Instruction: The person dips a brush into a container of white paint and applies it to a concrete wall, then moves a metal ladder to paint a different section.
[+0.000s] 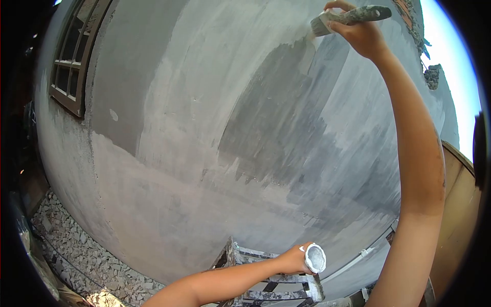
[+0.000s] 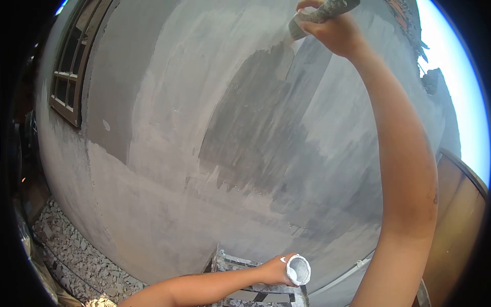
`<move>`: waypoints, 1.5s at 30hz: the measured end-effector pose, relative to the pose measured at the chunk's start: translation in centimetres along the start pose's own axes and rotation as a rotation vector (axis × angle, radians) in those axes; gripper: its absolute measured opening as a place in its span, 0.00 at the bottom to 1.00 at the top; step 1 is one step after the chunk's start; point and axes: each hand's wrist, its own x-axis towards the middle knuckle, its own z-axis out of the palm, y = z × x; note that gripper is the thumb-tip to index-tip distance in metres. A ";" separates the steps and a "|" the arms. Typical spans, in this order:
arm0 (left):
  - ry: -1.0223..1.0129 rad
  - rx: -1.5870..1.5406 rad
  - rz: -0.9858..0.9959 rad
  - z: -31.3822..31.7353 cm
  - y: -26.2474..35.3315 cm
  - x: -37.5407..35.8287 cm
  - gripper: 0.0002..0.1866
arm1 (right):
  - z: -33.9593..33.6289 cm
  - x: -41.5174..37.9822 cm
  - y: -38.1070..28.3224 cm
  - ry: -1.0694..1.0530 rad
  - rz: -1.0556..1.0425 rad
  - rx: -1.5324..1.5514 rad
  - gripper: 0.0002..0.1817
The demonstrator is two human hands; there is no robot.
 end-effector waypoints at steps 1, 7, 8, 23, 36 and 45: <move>0.009 -0.016 0.014 -0.1 0.2 0.1 0.40 | -0.2 0.1 -0.1 0.005 -0.001 -0.008 0.18; 0.018 -0.049 0.007 -0.5 1.5 -0.2 0.40 | 7.3 -10.1 -12.4 -0.645 -0.343 -0.178 0.15; 0.016 -0.030 0.008 -0.6 1.6 -0.4 0.41 | 7.5 -12.0 -15.0 -0.765 -0.452 -0.101 0.14; 0.041 -0.005 -0.028 -0.7 2.8 -0.6 0.42 | -0.8 4.8 2.0 -0.013 -0.188 -0.177 0.17; 0.032 -0.010 -0.005 -0.6 3.1 -0.7 0.41 | 1.2 -1.5 -0.8 -0.375 0.192 0.368 0.18; 0.012 0.008 -0.057 -0.6 2.2 -0.4 0.46 | -1.7 1.7 4.9 -0.173 -0.366 -0.306 0.18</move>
